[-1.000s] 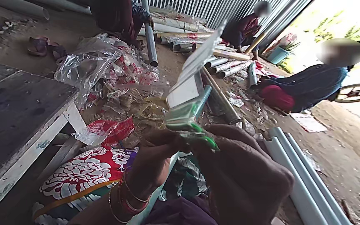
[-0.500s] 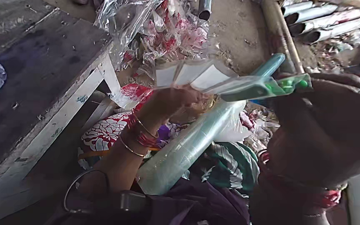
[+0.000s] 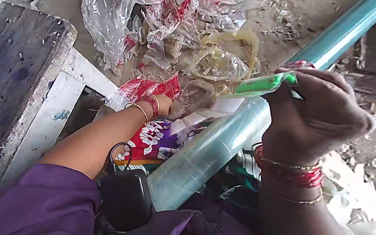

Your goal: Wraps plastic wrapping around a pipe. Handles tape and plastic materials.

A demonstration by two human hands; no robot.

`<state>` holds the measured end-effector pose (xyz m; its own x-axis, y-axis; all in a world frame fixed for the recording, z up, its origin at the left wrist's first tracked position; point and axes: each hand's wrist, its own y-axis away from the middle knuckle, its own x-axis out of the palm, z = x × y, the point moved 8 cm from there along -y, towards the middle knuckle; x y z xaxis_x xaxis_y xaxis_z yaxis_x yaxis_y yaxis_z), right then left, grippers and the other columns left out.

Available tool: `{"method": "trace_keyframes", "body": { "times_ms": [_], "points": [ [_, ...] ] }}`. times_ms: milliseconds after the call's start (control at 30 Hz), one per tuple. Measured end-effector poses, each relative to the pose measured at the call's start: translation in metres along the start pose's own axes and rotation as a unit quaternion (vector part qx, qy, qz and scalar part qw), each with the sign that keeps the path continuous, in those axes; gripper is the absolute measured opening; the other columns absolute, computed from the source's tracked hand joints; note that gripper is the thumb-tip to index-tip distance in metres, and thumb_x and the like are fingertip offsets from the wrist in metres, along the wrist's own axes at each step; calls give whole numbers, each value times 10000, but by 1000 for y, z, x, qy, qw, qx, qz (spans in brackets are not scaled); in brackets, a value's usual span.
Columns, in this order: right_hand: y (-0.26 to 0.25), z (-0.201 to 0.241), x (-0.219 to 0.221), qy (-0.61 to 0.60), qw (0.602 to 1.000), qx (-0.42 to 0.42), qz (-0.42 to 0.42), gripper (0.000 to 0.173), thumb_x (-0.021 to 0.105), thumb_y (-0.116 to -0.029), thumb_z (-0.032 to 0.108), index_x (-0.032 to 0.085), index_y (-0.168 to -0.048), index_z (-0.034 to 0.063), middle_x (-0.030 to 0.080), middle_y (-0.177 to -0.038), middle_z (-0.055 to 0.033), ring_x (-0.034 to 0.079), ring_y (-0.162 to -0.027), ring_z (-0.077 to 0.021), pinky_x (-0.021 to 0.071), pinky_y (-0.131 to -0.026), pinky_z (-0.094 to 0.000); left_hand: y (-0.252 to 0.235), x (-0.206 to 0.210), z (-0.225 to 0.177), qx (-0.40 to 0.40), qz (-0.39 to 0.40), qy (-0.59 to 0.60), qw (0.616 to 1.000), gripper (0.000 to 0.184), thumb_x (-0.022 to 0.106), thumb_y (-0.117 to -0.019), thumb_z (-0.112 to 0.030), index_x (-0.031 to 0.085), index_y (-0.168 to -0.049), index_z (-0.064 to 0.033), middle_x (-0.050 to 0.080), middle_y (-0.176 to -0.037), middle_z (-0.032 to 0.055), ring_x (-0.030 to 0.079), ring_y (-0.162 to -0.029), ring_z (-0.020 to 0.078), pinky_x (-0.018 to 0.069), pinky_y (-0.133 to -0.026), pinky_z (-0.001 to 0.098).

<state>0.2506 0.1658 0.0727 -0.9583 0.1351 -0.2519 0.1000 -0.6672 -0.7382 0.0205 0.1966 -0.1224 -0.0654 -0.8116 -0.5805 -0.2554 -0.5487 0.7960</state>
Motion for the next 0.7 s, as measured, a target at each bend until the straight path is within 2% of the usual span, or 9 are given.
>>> {"method": "trace_keyframes", "body": {
  "times_ms": [100, 167, 267, 367, 500, 567, 600, 667, 700],
  "points": [
    [-3, -15, -12, -15, 999, 39, -25, 124, 677, -953, 1, 736, -1053, -41, 711, -1091, -60, 697, -1044, -118, 591, -921, -276, -25, 24, 15, -7, -7, -45, 999, 382, 609, -979, -40, 623, -1360, -17, 599, -1348, 271, 575, -1265, 470, 449, -1021, 662],
    [-2, -25, -15, -27, 996, 76, -40, 126, 675, -957, 18, 729, -1059, -32, 708, -1095, -41, 693, -1048, -114, 589, -917, -276, -31, 29, 20, -16, -25, -68, 997, 504, 647, -939, -11, 579, -1435, -76, 558, -1409, 245, 600, -1227, 462, 496, -965, 648],
    [1, -31, -12, -47, 994, 92, -45, 115, 679, -955, 29, 726, -1050, -15, 715, -1097, -22, 692, -1069, -107, 587, -940, -284, -32, 29, 21, -23, -27, -76, 996, 465, 669, -910, 23, 637, -1368, -53, 523, -1463, 219, 611, -1202, 458, 507, -941, 650],
    [0, -28, -12, -54, 995, 82, -34, 119, 677, -955, 21, 730, -1055, -17, 719, -1081, -26, 703, -1041, -116, 597, -916, -288, -30, 22, 23, -25, -39, -67, 997, 410, 708, -886, -6, 684, -1292, -57, 534, -1441, 212, 588, -1245, 436, 501, -965, 640],
    [0, -32, -18, -61, 992, 101, -46, 132, 656, -953, 12, 733, -1059, -8, 725, -1066, -13, 707, -1019, -102, 600, -894, -273, -4, -3, 19, -10, -84, 2, 996, 247, 724, -924, -55, 732, -1163, 7, 614, -1284, 246, 558, -1266, 414, 432, -1077, 568],
    [1, -39, -21, -88, 985, 134, -63, 142, 641, -944, -10, 730, -1051, 16, 725, -1037, 28, 704, -983, -68, 598, -872, -247, 12, -15, 18, 35, -152, 83, 984, 181, 762, -897, -50, 762, -1058, 34, 673, -1157, 250, 607, -1182, 396, 425, -1084, 544],
    [3, -45, -22, -109, 977, 163, -78, 143, 642, -942, -14, 728, -1039, 47, 731, -1005, 61, 705, -941, -42, 599, -849, -233, 20, -21, 18, 65, -193, 134, 970, 151, 783, -874, -41, 775, -1006, 32, 700, -1085, 234, 641, -1098, 364, 454, -1036, 523],
    [9, -60, -22, -155, 953, 234, -113, 163, 635, -943, -11, 724, -991, 117, 736, -905, 117, 702, -829, -4, 599, -791, -210, 38, -36, 21, 108, -280, 241, 923, 112, 804, -839, -38, 771, -929, 19, 714, -960, 161, 645, -861, 226, 512, -839, 423],
    [12, -65, -23, -179, 937, 268, -132, 180, 630, -945, -8, 725, -957, 144, 735, -851, 128, 696, -781, 4, 598, -768, -204, 48, -44, 23, 112, -316, 295, 895, 107, 807, -836, -40, 760, -920, 8, 708, -922, 102, 613, -767, 128, 513, -747, 327]
  ]
}}
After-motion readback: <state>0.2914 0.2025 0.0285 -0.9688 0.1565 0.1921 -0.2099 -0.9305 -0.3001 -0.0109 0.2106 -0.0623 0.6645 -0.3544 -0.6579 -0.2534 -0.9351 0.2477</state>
